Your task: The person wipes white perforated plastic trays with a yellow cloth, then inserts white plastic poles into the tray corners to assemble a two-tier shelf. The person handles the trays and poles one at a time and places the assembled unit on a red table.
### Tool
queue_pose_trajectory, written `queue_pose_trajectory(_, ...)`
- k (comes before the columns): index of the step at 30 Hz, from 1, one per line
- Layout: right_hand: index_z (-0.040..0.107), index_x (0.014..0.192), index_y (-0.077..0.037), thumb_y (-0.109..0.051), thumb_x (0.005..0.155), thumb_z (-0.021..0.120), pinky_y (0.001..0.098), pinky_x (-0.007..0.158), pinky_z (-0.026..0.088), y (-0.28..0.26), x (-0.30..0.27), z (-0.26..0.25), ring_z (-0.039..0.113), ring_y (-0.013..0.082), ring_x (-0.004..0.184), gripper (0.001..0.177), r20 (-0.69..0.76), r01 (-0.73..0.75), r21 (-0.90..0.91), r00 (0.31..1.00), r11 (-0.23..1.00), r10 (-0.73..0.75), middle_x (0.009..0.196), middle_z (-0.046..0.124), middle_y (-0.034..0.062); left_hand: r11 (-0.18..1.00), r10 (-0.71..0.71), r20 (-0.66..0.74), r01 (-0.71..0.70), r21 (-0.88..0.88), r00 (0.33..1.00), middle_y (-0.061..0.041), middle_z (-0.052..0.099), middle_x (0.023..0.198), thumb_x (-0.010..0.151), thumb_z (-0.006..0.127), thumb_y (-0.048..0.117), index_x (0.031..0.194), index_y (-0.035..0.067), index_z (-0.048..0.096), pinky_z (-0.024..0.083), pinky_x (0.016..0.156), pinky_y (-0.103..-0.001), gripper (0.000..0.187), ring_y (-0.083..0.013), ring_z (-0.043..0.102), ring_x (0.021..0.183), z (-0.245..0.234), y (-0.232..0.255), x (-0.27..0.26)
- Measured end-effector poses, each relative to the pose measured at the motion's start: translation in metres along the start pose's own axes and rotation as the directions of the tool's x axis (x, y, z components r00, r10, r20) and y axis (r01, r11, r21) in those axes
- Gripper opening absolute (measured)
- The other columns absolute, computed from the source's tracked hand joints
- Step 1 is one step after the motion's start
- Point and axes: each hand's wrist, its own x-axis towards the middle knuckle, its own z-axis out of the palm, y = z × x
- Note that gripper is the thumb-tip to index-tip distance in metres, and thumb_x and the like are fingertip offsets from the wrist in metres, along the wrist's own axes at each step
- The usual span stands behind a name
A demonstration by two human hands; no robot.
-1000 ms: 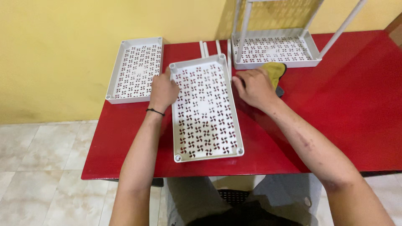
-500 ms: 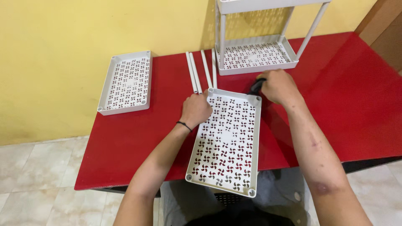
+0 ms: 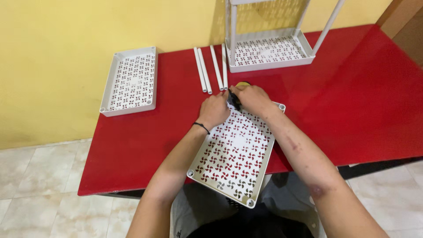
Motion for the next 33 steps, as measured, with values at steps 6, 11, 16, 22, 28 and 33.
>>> queue_pose_trajectory(6, 0.070, 0.109, -0.009, -0.017, 0.088, 0.062, 0.0431, 0.066, 0.060, -0.001, 0.000, 0.007, 0.074, 0.0307, 0.079, 0.024, 0.106, -0.148, -0.282, 0.977, 0.948, 0.184, 0.090, 0.075, 0.0135, 1.000, -0.027, 0.071, 0.028, -0.013, 0.997, -0.027, 0.071, 0.111, 0.081, 0.056, 0.007, 0.146, 0.001, 0.048, 0.055, 0.084, -0.059, 0.066, -0.0463, 0.069, 0.095, 0.011, -0.006, -0.004)
queue_pose_trajectory(11, 0.061, 0.133, 0.007, -0.012, 0.095, 0.054, 0.0425, 0.063, 0.062, -0.002, -0.008, 0.023, 0.076, 0.0315, 0.082, 0.043, 0.148, -0.161, -0.401, 0.960, 0.902, 0.238, 0.103, 0.074, 0.0194, 1.000, 0.000, 0.088, 0.000, 0.000, 0.996, -0.030, 0.066, 0.121, 0.081, 0.055, 0.004, 0.147, -0.002, 0.044, 0.055, 0.088, -0.056, 0.068, -0.0454, 0.068, 0.101, 0.016, -0.008, -0.002)
queue_pose_trajectory(16, 0.049, 0.146, 0.009, -0.011, 0.092, 0.050, 0.0397, 0.110, 0.045, 0.007, -0.010, 0.033, 0.057, 0.0332, 0.132, 0.057, -0.028, 0.091, -0.189, 0.995, 0.978, -0.098, 0.143, 0.057, 0.0249, 0.997, 0.073, 0.084, -0.073, -0.002, 0.994, -0.034, 0.064, 0.123, 0.082, 0.051, 0.001, 0.148, -0.013, 0.038, 0.055, 0.090, -0.053, 0.068, -0.0450, 0.068, 0.104, 0.027, -0.016, 0.003)
queue_pose_trajectory(22, 0.037, 0.154, 0.002, -0.009, 0.096, 0.045, 0.0413, 0.116, 0.036, 0.009, -0.030, 0.015, 0.043, 0.0312, 0.143, 0.059, 0.193, -0.169, -0.021, 0.966, 0.985, 0.170, 0.157, 0.043, 0.0175, 0.996, 0.085, 0.112, -0.087, 0.011, 0.990, -0.039, 0.055, 0.135, 0.081, 0.048, -0.001, 0.153, -0.014, 0.027, 0.052, 0.098, -0.051, 0.076, -0.0452, 0.063, 0.118, 0.032, -0.019, 0.005)
queue_pose_trajectory(28, 0.038, 0.151, 0.002, -0.009, 0.085, 0.053, 0.0386, 0.117, 0.035, -0.002, -0.009, 0.009, 0.039, 0.0306, 0.147, 0.069, 0.210, -0.063, -0.033, 0.975, 0.997, 0.068, 0.158, 0.041, 0.0172, 0.996, 0.087, 0.163, -0.091, 0.019, 0.983, -0.038, 0.051, 0.140, 0.084, 0.044, 0.000, 0.155, -0.012, 0.024, 0.050, 0.100, -0.050, 0.075, -0.0450, 0.059, 0.124, 0.033, -0.018, 0.005)
queue_pose_trajectory(33, 0.035, 0.154, 0.003, -0.008, 0.090, 0.049, 0.0407, 0.118, 0.034, 0.004, -0.027, 0.005, 0.038, 0.0314, 0.146, 0.066, 0.203, -0.171, 0.000, 0.965, 0.985, 0.167, 0.158, 0.040, 0.0198, 0.992, 0.116, 0.119, -0.120, 0.034, 0.986, -0.036, 0.050, 0.143, 0.092, 0.039, 0.002, 0.155, -0.012, 0.026, 0.050, 0.103, -0.048, 0.065, -0.0453, 0.058, 0.127, 0.035, -0.019, 0.003)
